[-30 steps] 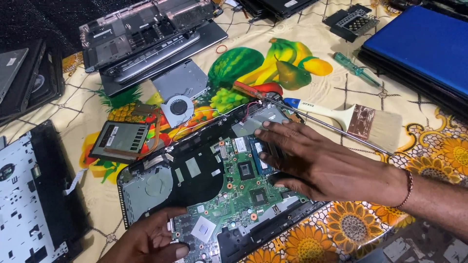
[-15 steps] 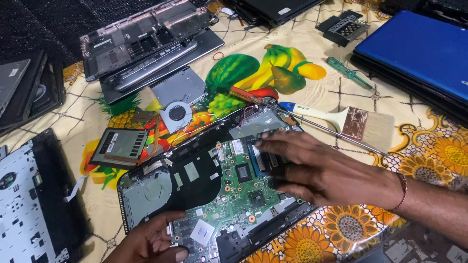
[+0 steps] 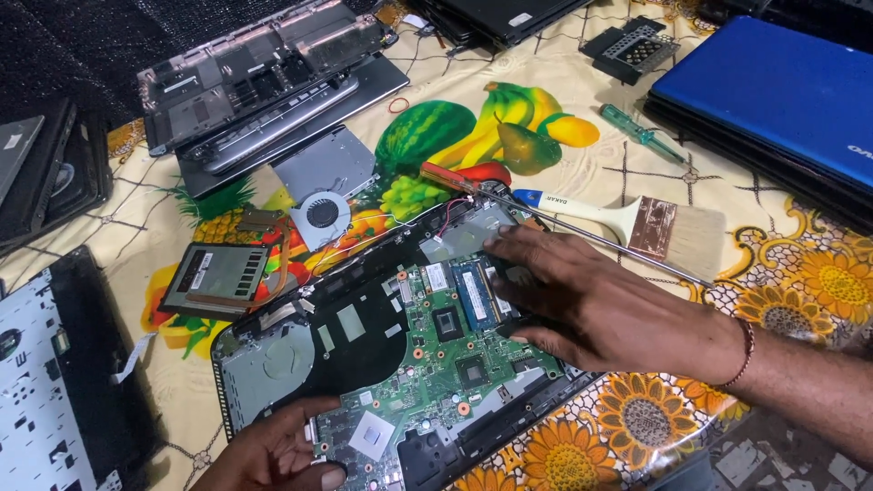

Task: Disassembling a laptop, cleaning the motherboard with a brush, and removing screws from the internal chassis.

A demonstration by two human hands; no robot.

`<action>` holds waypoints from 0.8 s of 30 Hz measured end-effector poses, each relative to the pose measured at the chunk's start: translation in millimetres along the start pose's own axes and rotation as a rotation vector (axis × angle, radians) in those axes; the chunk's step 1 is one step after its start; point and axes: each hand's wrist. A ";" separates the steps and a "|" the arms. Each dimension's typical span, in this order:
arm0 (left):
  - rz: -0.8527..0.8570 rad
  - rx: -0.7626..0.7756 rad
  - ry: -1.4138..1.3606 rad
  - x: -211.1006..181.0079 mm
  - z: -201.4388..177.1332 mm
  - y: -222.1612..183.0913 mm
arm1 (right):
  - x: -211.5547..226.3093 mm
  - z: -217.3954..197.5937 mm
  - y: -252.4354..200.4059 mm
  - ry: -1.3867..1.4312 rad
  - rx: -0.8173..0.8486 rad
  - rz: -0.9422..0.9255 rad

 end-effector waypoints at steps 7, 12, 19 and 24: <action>0.108 -0.039 0.163 19.9 -11.3 14.9 | 1.2 3.6 -2.0 0.026 -0.026 -0.064; 0.144 -0.005 0.163 22.2 -12.7 16.7 | 1.0 1.5 -0.4 0.045 -0.075 -0.126; 0.112 -0.067 0.225 26.4 -14.3 15.9 | -4.1 4.6 -4.0 -0.088 0.038 0.069; 0.180 0.019 0.148 24.5 -12.3 11.7 | 7.8 -11.7 -7.8 0.028 0.108 0.025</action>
Point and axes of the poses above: each hand's wrist, its own y-axis towards the middle knuckle, its own z-axis out of the palm, x = y × z, and after that the axes turned 3 degrees about y, right-handed
